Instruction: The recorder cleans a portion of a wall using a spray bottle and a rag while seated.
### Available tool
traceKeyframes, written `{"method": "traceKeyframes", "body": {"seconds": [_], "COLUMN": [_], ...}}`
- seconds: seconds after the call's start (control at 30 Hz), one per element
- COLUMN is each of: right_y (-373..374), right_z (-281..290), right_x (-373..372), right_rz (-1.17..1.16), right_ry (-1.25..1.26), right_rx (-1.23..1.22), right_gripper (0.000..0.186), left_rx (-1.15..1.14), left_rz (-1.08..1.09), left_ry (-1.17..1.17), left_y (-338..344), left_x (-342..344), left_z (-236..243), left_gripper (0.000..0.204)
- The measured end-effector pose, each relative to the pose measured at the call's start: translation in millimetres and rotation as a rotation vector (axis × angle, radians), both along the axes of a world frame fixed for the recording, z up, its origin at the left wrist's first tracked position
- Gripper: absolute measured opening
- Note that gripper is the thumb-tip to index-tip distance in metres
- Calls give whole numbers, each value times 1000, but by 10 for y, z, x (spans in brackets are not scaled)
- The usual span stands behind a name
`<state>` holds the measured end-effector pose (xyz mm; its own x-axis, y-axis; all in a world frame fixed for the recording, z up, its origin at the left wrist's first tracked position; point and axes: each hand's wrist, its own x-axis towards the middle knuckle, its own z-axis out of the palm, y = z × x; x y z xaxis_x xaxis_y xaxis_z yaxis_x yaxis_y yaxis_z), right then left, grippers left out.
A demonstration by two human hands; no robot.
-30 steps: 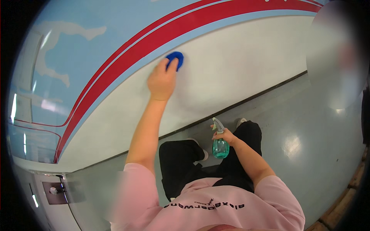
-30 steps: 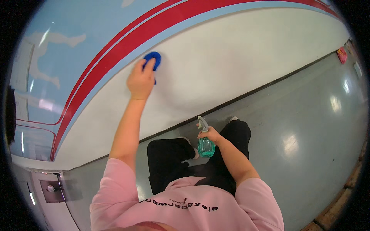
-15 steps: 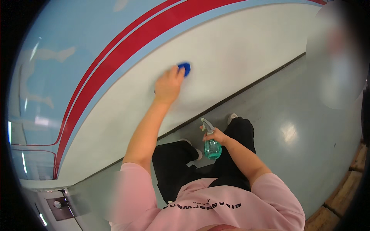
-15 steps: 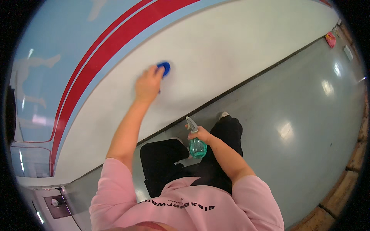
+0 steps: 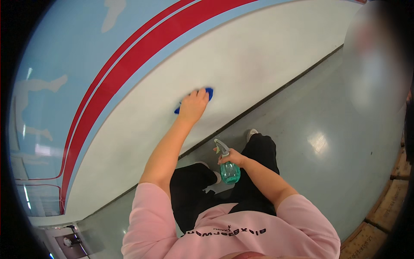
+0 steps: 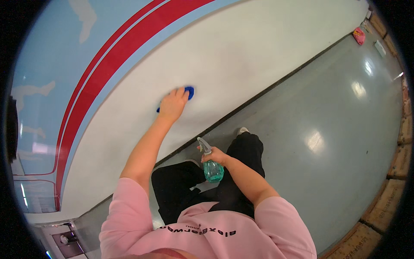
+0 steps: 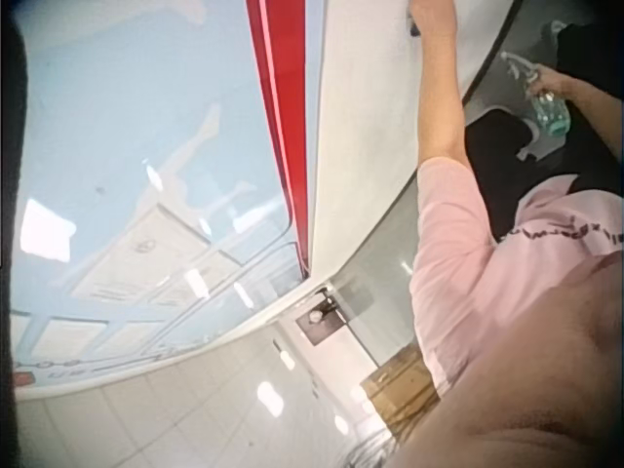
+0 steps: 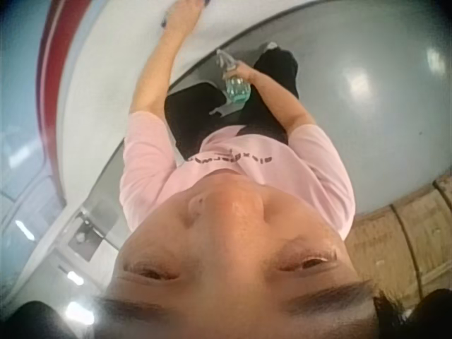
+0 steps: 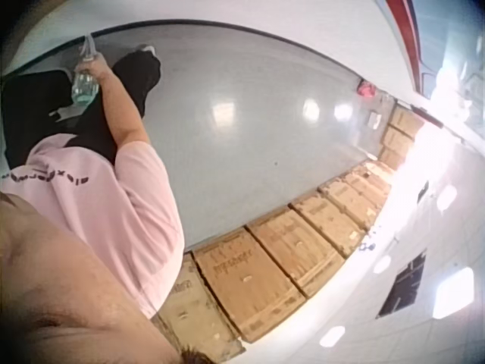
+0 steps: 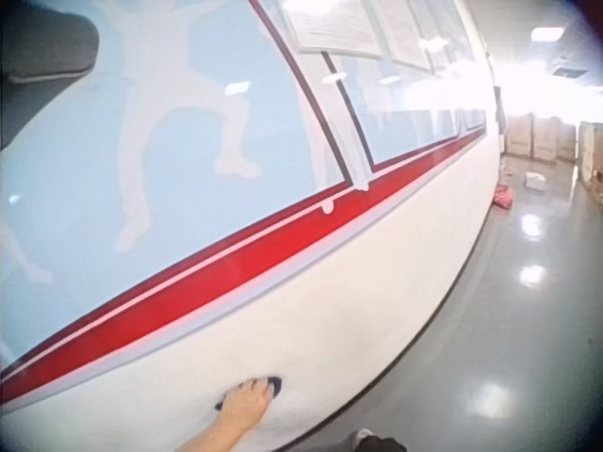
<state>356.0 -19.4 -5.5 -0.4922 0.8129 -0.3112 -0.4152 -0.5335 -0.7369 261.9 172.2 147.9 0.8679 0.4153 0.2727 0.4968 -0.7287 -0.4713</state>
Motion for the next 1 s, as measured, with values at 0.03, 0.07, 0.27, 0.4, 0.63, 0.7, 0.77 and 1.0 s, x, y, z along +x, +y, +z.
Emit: {"method": "traceKeyframes", "body": {"seconds": [0.03,0.07,0.27,0.4,0.63,0.7,0.77,1.0], "right_y": [2,4,18,-2,-20,-21,-20,-4], "right_z": [-13,-26,67,60,0,5,62,33], "right_x": [10,21,32,14,8,12,17,6], "right_rz": [-3,-6,16,-15,-28,-26,-38,-7], "right_ry": [1,1,-32,-20,-18,-21,-25,-63], "right_rx": [7,14,7,-6,-6,9,11,16], "right_gripper": [62,61,61,60,61,61,61,61], "left_rx": [92,164,335,139,-119,-117,-49,480], "left_rz": [-74,-78,-50,-43,200,181,196,362], "left_ry": [-141,-211,-430,-263,137,104,14,-285], "left_y": [27,28,67,60,-161,-206,-269,-510], "left_x": [104,228,592,433,-450,-733,-966,-1759], "left_z": [182,413,1042,419,-393,-232,143,1335], "left_gripper": [18,20,28,29,28,27,28,40]}}
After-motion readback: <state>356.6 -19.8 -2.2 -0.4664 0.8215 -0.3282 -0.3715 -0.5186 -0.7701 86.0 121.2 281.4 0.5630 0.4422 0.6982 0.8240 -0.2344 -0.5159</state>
